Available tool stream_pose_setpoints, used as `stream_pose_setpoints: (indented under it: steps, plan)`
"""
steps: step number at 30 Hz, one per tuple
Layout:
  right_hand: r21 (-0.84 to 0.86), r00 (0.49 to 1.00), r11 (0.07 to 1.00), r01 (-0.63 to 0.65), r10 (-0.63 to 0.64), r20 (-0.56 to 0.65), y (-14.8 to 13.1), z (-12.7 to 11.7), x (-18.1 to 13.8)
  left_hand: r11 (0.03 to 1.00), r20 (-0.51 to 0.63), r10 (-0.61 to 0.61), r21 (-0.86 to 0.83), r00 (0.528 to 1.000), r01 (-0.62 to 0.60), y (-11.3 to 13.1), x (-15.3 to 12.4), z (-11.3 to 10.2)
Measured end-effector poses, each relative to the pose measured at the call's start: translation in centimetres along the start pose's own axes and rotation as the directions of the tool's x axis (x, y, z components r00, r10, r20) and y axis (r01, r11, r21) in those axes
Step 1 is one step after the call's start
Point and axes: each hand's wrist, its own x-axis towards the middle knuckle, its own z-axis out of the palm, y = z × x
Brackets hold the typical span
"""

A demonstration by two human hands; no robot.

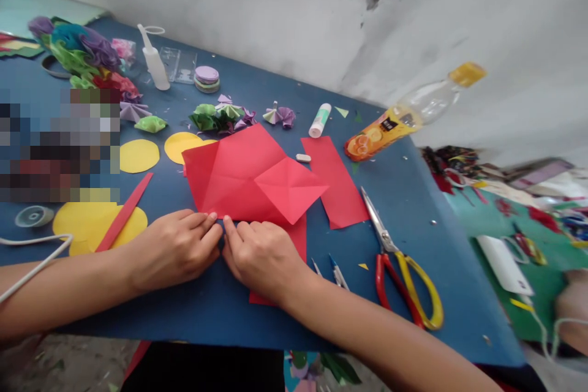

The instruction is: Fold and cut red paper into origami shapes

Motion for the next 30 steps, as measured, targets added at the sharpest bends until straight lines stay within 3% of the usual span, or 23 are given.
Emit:
stream_pose_setpoints:
  steps: [7, 17, 23, 30]
  plan:
    - [0.012, 1.000, 1.000, 0.028, -0.029, 0.008, 0.0, 1.0, 0.3, 1.000, -0.021, 0.017, 0.016, 1.000, -0.017, 0.1, -0.2, 0.2]
    - [-0.062, 0.981, 0.979, -0.195, 0.194, -0.024, 2.4, 0.2, -4.2, 0.999, 0.019, 0.037, -0.028, 0.999, -0.036, -0.6, -0.1, -0.5]
    - [-0.153, 0.951, 0.941, -0.303, 0.309, 0.015, 3.6, -0.3, -6.8, 0.995, 0.016, -0.064, -0.071, 0.998, 0.065, -1.0, 0.0, -0.6]
    - [-0.040, 0.897, 0.915, -0.400, 0.401, 0.185, 4.1, -1.1, -6.5, 0.983, 0.037, -0.140, -0.112, 0.989, 0.143, -1.7, -0.1, -0.3]
